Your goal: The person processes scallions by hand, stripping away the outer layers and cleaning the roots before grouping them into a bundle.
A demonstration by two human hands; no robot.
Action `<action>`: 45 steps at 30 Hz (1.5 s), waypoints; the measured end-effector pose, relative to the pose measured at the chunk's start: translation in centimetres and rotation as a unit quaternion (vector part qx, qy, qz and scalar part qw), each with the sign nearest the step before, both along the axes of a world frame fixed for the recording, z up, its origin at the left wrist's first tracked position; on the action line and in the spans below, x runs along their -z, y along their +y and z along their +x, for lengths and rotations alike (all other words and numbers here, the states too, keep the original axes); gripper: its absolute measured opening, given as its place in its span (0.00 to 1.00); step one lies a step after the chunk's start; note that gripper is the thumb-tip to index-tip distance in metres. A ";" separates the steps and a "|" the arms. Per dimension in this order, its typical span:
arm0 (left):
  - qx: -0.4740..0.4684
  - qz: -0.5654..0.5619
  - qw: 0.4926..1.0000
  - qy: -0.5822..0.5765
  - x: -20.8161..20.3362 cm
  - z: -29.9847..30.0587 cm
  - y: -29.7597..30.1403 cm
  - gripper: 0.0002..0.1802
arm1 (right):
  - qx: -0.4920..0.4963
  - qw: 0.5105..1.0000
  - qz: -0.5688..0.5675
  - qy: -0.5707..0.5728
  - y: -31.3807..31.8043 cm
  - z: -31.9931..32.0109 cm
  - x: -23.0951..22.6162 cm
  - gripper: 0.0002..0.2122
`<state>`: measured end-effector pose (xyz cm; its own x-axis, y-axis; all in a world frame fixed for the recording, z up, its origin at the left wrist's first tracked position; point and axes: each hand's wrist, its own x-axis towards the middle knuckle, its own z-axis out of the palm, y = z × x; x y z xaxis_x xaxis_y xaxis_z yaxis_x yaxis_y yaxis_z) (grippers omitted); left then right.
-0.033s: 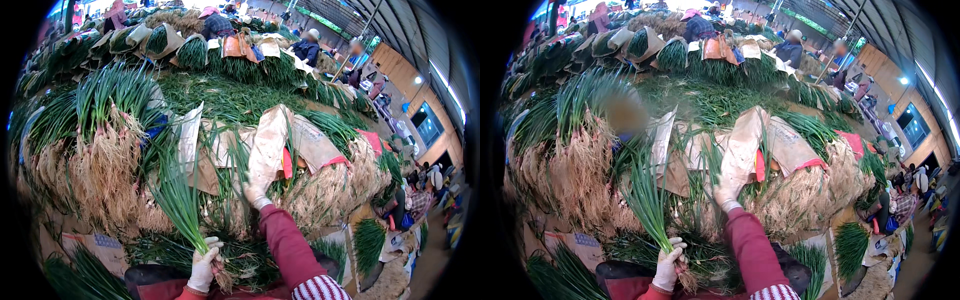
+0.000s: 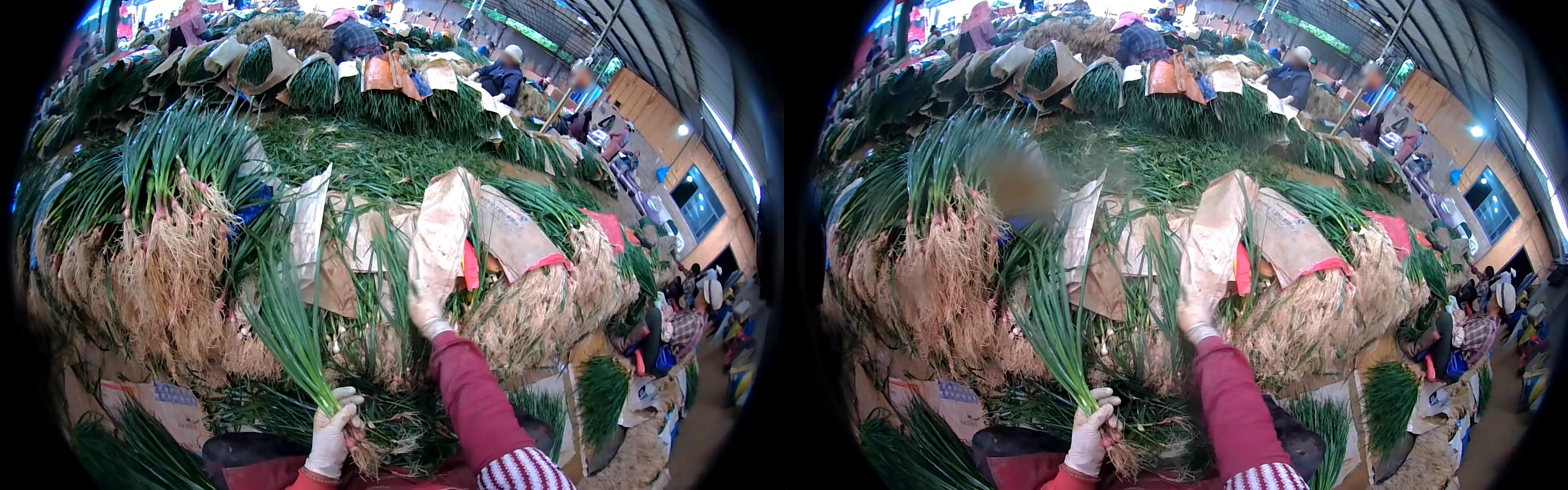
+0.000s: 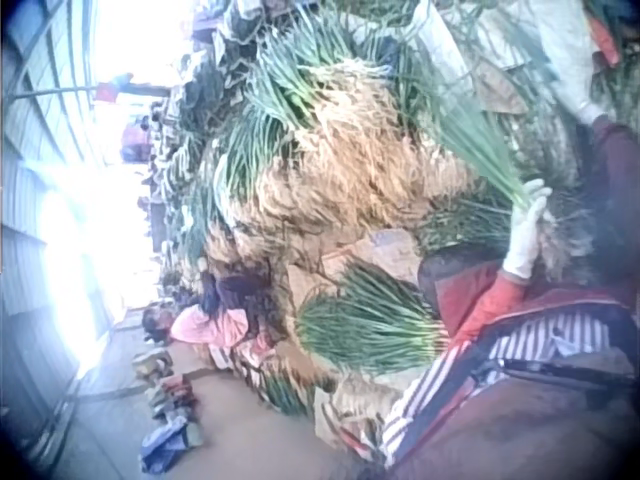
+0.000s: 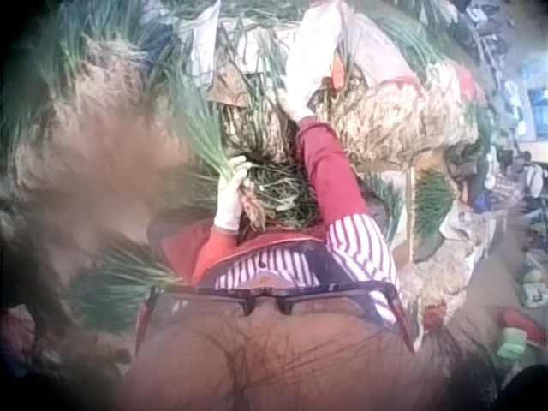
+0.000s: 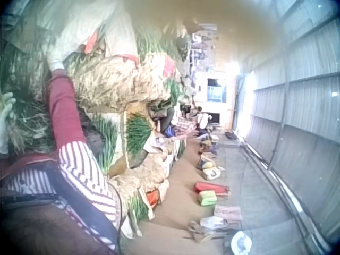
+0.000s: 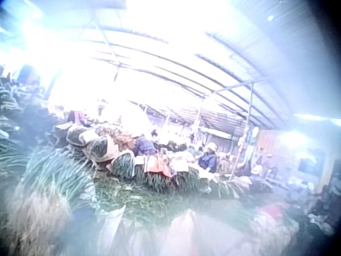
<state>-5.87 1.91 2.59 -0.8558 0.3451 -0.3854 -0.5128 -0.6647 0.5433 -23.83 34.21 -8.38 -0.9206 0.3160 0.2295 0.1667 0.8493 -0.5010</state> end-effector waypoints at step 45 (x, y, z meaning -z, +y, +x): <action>0.043 0.205 0.977 -0.043 2.5 0.1 -1.7 0.27 | -0.150 0.761 -0.586 -0.234 -17.4 20.2 -10.0 0.22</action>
